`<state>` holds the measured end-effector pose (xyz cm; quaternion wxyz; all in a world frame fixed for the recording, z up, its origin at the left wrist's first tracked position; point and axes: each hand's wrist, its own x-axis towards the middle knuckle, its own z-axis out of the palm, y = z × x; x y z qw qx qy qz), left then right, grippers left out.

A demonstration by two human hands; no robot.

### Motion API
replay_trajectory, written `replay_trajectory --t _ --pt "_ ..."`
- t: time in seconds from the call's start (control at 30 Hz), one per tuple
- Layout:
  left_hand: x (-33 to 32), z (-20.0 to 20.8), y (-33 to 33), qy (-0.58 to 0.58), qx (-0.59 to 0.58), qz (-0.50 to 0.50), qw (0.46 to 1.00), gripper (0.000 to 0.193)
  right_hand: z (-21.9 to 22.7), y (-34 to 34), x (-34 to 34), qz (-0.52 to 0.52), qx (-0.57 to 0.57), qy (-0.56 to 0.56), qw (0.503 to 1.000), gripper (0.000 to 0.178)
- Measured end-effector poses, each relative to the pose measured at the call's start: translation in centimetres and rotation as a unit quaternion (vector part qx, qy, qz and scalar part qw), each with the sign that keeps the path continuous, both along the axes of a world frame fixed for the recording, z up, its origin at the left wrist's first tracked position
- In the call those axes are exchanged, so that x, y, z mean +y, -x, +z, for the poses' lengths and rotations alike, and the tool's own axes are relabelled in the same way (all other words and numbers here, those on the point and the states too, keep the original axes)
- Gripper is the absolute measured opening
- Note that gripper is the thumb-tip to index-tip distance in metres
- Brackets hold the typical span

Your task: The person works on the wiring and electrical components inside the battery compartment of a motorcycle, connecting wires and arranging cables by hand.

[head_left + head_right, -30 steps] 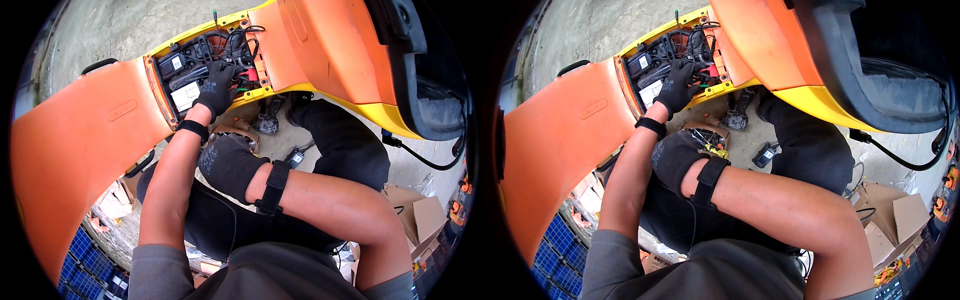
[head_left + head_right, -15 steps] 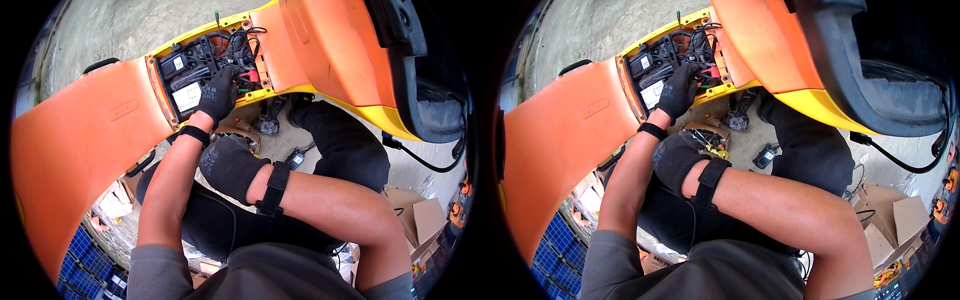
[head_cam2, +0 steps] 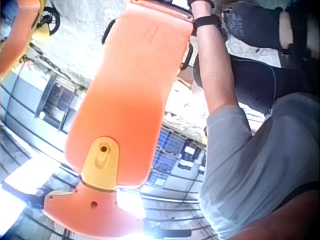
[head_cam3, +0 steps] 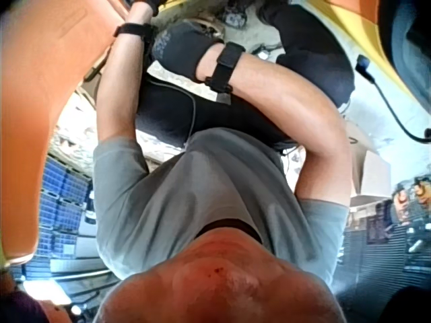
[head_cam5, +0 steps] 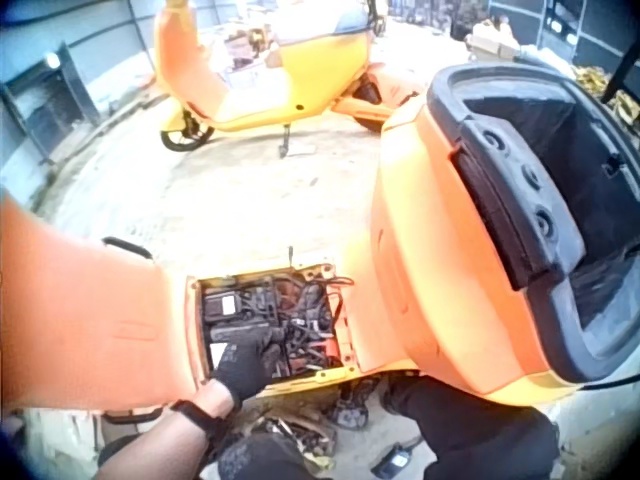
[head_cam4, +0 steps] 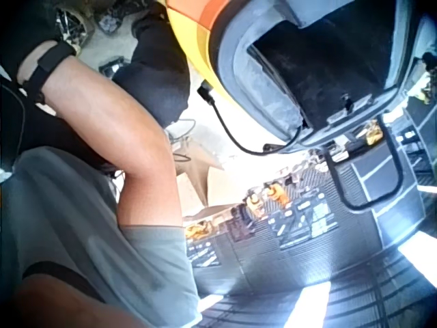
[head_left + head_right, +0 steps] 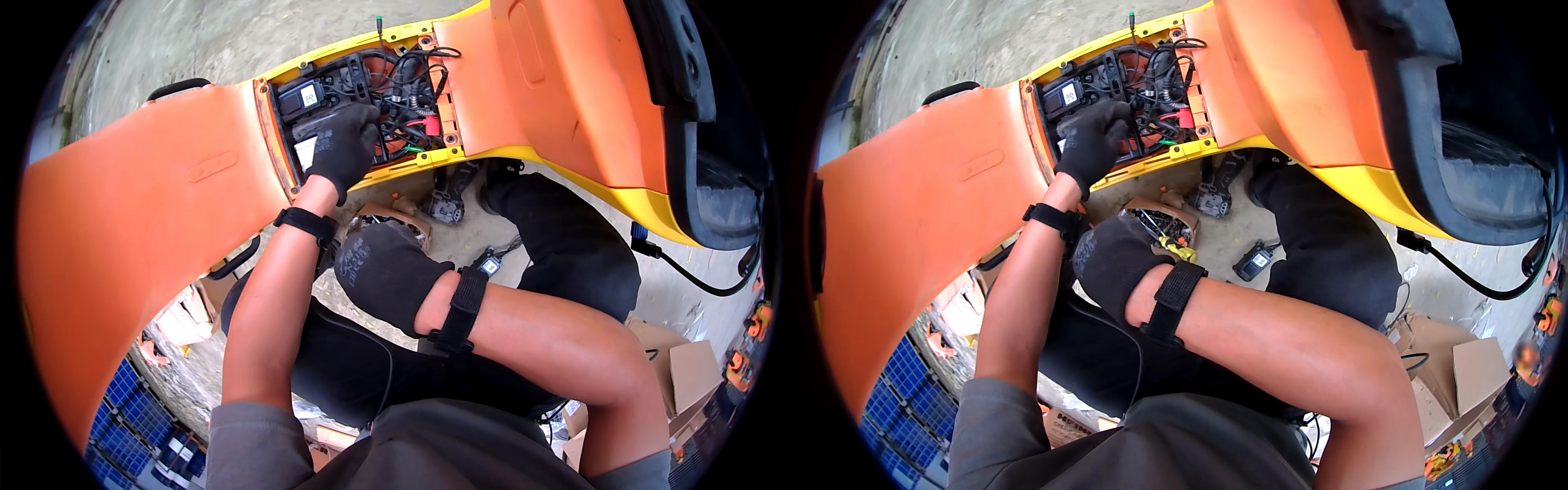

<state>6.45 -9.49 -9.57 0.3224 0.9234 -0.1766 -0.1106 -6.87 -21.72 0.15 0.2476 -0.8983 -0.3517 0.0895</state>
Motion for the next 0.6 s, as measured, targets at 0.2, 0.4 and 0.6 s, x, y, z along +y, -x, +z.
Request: replay_trajectory --t 0.2,0.4,0.6 --pt "-0.8 -3.0 1.5 0.069 -0.002 -0.006 0.998 0.035 -0.1 0.0 1.3 0.024 0.070 0.044 0.996 0.011" --pt "-1.3 -3.3 1.2 0.049 0.004 -0.039 0.998 0.035 0.5 -0.7 1.1 0.038 0.112 0.080 0.990 0.013" --pt "-2.5 -2.5 1.8 -0.023 -0.016 -0.048 0.998 0.027 0.5 -0.8 0.5 0.021 0.113 0.047 0.992 0.010"
